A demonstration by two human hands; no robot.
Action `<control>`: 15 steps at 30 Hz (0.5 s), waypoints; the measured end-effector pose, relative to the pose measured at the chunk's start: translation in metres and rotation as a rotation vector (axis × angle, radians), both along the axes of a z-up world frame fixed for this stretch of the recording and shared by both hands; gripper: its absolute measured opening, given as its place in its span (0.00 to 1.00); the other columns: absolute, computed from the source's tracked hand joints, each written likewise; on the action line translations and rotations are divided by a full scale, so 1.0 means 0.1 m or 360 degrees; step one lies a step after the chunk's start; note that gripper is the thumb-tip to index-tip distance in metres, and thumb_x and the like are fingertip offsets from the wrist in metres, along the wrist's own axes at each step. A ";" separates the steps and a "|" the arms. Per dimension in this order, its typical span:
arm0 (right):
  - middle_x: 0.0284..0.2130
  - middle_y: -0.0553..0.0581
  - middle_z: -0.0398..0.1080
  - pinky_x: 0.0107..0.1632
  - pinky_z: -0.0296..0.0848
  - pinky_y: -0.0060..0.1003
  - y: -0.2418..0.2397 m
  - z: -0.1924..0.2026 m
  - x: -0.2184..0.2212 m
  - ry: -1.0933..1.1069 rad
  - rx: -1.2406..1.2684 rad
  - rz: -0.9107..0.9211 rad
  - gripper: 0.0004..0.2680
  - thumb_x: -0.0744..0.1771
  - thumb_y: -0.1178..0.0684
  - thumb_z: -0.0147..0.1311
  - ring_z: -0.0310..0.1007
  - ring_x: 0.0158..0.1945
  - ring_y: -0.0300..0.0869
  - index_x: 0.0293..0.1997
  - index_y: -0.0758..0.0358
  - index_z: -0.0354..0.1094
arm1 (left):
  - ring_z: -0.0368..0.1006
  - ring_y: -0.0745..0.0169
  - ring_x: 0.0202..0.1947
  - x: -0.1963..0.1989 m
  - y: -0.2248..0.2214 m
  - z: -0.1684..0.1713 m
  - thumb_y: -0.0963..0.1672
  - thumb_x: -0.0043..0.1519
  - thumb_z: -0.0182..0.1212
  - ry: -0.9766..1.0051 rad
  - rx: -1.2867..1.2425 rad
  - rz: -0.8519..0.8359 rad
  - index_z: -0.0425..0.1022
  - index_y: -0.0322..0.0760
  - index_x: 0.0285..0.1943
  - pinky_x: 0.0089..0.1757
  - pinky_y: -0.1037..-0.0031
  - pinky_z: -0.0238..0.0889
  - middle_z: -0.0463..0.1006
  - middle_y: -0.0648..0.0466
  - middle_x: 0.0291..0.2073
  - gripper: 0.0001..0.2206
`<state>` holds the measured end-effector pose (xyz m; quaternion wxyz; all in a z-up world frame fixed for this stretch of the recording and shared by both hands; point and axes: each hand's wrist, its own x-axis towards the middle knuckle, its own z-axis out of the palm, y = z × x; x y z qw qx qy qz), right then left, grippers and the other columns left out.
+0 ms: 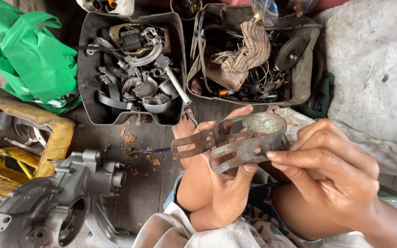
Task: Performing a final manual inspection of a metal bracket by rotating it and probing holes with a small tool.
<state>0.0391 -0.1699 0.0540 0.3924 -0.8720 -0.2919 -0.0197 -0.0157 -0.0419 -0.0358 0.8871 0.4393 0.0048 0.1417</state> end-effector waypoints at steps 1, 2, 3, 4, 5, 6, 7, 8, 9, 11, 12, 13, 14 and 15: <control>0.25 0.52 0.69 0.41 0.71 0.33 0.00 0.00 0.00 0.0006 -0.0001 0.0005 0.04 0.60 0.63 0.64 0.66 0.31 0.39 0.34 0.67 0.76 | 0.62 0.45 0.66 0.01 -0.01 0.02 0.47 0.72 0.58 0.0006 -0.0001 0.0005 0.40 0.44 0.78 0.64 0.57 0.60 0.52 0.34 0.75 0.31; 0.24 0.52 0.69 0.42 0.71 0.34 0.01 0.00 0.00 0.0001 0.0010 -0.0024 0.05 0.59 0.63 0.64 0.65 0.30 0.39 0.34 0.68 0.76 | 0.63 0.44 0.66 0.02 -0.02 0.05 0.46 0.70 0.62 0.0008 -0.0172 0.0010 0.40 0.47 0.77 0.64 0.55 0.61 0.52 0.34 0.75 0.33; 0.23 0.53 0.68 0.42 0.72 0.34 0.01 0.00 0.00 -0.0005 0.0022 -0.0053 0.05 0.59 0.64 0.65 0.65 0.29 0.39 0.33 0.69 0.76 | 0.64 0.43 0.65 0.03 -0.02 0.07 0.45 0.68 0.65 0.0009 -0.0342 0.0015 0.40 0.51 0.76 0.64 0.53 0.62 0.53 0.33 0.75 0.35; 0.23 0.53 0.68 0.42 0.72 0.34 0.01 0.00 0.00 0.0002 0.0020 -0.0052 0.05 0.59 0.64 0.65 0.65 0.29 0.39 0.33 0.69 0.76 | 0.64 0.43 0.65 0.03 -0.01 0.08 0.45 0.68 0.65 0.0015 -0.0344 0.0017 0.40 0.51 0.76 0.64 0.53 0.62 0.53 0.33 0.75 0.35; 0.23 0.53 0.69 0.41 0.72 0.34 0.01 0.00 0.00 -0.0019 0.0030 -0.0044 0.05 0.59 0.63 0.65 0.65 0.29 0.39 0.33 0.69 0.76 | 0.63 0.39 0.67 0.03 0.01 0.09 0.43 0.67 0.63 0.0007 -0.0328 -0.0010 0.40 0.51 0.74 0.63 0.52 0.63 0.53 0.33 0.74 0.34; 0.22 0.53 0.69 0.41 0.71 0.34 0.00 0.00 0.00 -0.0041 0.0039 -0.0038 0.05 0.59 0.63 0.65 0.65 0.29 0.39 0.32 0.69 0.75 | 0.62 0.35 0.68 0.03 0.02 0.10 0.41 0.67 0.61 -0.0002 -0.0314 -0.0039 0.40 0.51 0.73 0.63 0.51 0.64 0.52 0.34 0.73 0.33; 0.22 0.53 0.69 0.41 0.71 0.34 0.01 0.01 0.00 -0.0034 0.0036 -0.0038 0.05 0.59 0.63 0.65 0.65 0.29 0.39 0.32 0.69 0.75 | 0.62 0.35 0.68 0.03 0.01 0.10 0.41 0.67 0.61 0.0005 -0.0317 -0.0038 0.40 0.51 0.73 0.63 0.51 0.64 0.52 0.34 0.73 0.33; 0.21 0.52 0.68 0.41 0.71 0.34 0.01 0.02 0.01 -0.0041 0.0026 -0.0015 0.04 0.59 0.63 0.65 0.65 0.28 0.39 0.32 0.69 0.75 | 0.65 0.41 0.63 0.03 0.00 0.10 0.41 0.65 0.63 0.0037 -0.0317 -0.0008 0.42 0.49 0.70 0.60 0.55 0.67 0.54 0.34 0.72 0.32; 0.20 0.52 0.66 0.41 0.71 0.34 0.01 0.03 0.01 -0.0048 0.0016 0.0008 0.04 0.59 0.63 0.65 0.64 0.28 0.39 0.32 0.69 0.76 | 0.68 0.46 0.58 0.03 -0.01 0.09 0.41 0.63 0.65 0.0069 -0.0318 0.0023 0.44 0.47 0.68 0.57 0.59 0.69 0.55 0.33 0.70 0.32; 0.20 0.51 0.65 0.41 0.71 0.34 -0.01 0.01 0.01 -0.0027 0.0015 0.0006 0.04 0.59 0.62 0.65 0.63 0.28 0.39 0.33 0.68 0.76 | 0.64 0.45 0.62 0.08 -0.01 0.14 0.41 0.65 0.65 -0.0026 -0.0367 0.0036 0.46 0.49 0.68 0.66 0.46 0.57 0.56 0.38 0.67 0.30; 0.20 0.51 0.63 0.41 0.71 0.34 -0.02 0.01 0.00 -0.0015 0.0015 0.0004 0.05 0.59 0.61 0.64 0.62 0.28 0.39 0.34 0.68 0.77 | 0.61 0.43 0.66 0.11 -0.01 0.16 0.42 0.67 0.64 -0.0131 -0.0415 0.0048 0.48 0.51 0.68 0.75 0.32 0.45 0.57 0.43 0.65 0.28; 0.20 0.51 0.63 0.41 0.71 0.34 -0.04 0.00 0.00 -0.0006 0.0015 0.0003 0.05 0.59 0.61 0.64 0.62 0.28 0.39 0.34 0.68 0.77 | 0.61 0.43 0.66 0.11 -0.03 0.15 0.42 0.67 0.64 -0.0122 -0.0415 0.0048 0.48 0.51 0.68 0.75 0.32 0.45 0.57 0.43 0.65 0.28; 0.21 0.51 0.65 0.42 0.72 0.34 -0.06 -0.01 -0.01 -0.0030 0.0021 0.0039 0.05 0.59 0.62 0.64 0.63 0.28 0.39 0.35 0.69 0.77 | 0.61 0.49 0.62 0.11 -0.05 0.14 0.47 0.65 0.69 -0.0056 -0.0356 0.0145 0.48 0.50 0.66 0.71 0.38 0.52 0.58 0.46 0.60 0.30; 0.23 0.52 0.68 0.43 0.72 0.35 -0.07 -0.02 -0.01 -0.0054 0.0028 0.0075 0.06 0.59 0.63 0.63 0.64 0.29 0.39 0.36 0.69 0.76 | 0.60 0.54 0.59 0.12 -0.07 0.12 0.53 0.63 0.74 0.0009 -0.0296 0.0242 0.48 0.50 0.63 0.67 0.45 0.59 0.60 0.48 0.56 0.33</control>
